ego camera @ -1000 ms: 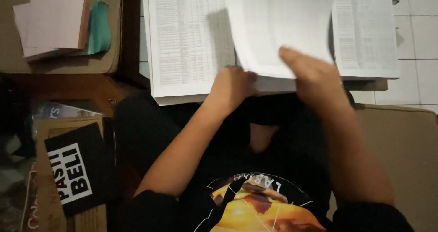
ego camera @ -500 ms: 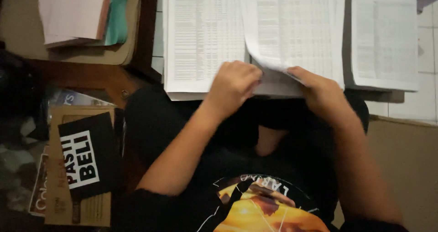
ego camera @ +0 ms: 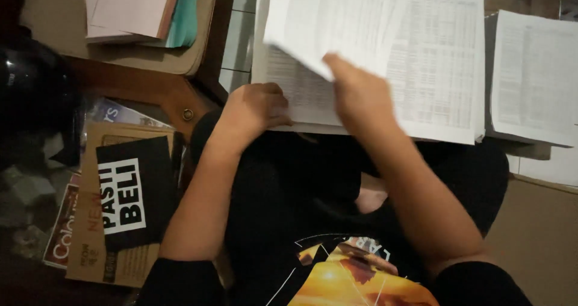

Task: The person verifies and counts pages in a stack of papers by aligning the stack with both hands, then flipping through the pages one by one with one hand.

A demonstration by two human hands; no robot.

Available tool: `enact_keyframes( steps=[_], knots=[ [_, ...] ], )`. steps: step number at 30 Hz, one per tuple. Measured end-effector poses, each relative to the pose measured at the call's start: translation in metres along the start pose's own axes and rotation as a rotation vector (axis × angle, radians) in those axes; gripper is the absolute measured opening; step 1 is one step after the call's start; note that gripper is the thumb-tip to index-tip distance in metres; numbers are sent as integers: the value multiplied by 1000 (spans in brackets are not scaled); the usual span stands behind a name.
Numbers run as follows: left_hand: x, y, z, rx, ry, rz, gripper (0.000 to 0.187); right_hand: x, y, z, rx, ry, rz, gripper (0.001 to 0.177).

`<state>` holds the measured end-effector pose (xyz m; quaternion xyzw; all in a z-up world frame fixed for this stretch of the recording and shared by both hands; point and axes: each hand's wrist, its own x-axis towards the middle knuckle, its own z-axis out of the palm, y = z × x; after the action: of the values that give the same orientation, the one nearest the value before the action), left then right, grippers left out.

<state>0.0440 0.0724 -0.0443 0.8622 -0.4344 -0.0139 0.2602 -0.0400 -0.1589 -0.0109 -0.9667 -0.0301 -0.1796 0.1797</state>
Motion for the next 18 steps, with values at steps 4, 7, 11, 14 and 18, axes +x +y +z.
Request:
enact_keyframes(
  steps=[4, 7, 11, 14, 18],
  knots=[
    [0, -2, -2, 242, -136, -48, 16, -13, -23, 24, -159, -298, 37, 28],
    [-12, -25, 20, 275, -93, 23, 11, -24, -42, 14, -155, -229, -38, 27],
    [-18, -30, 22, 288, 204, 231, 15, -45, -16, 63, -132, -93, -162, 48],
    [-10, -15, 10, 261, 417, 316, 14, -40, -24, 54, -113, -83, -88, 47],
    [14, 37, -11, 209, 678, 202, 18, -19, 34, 54, 329, -167, 325, 33]
  ],
)
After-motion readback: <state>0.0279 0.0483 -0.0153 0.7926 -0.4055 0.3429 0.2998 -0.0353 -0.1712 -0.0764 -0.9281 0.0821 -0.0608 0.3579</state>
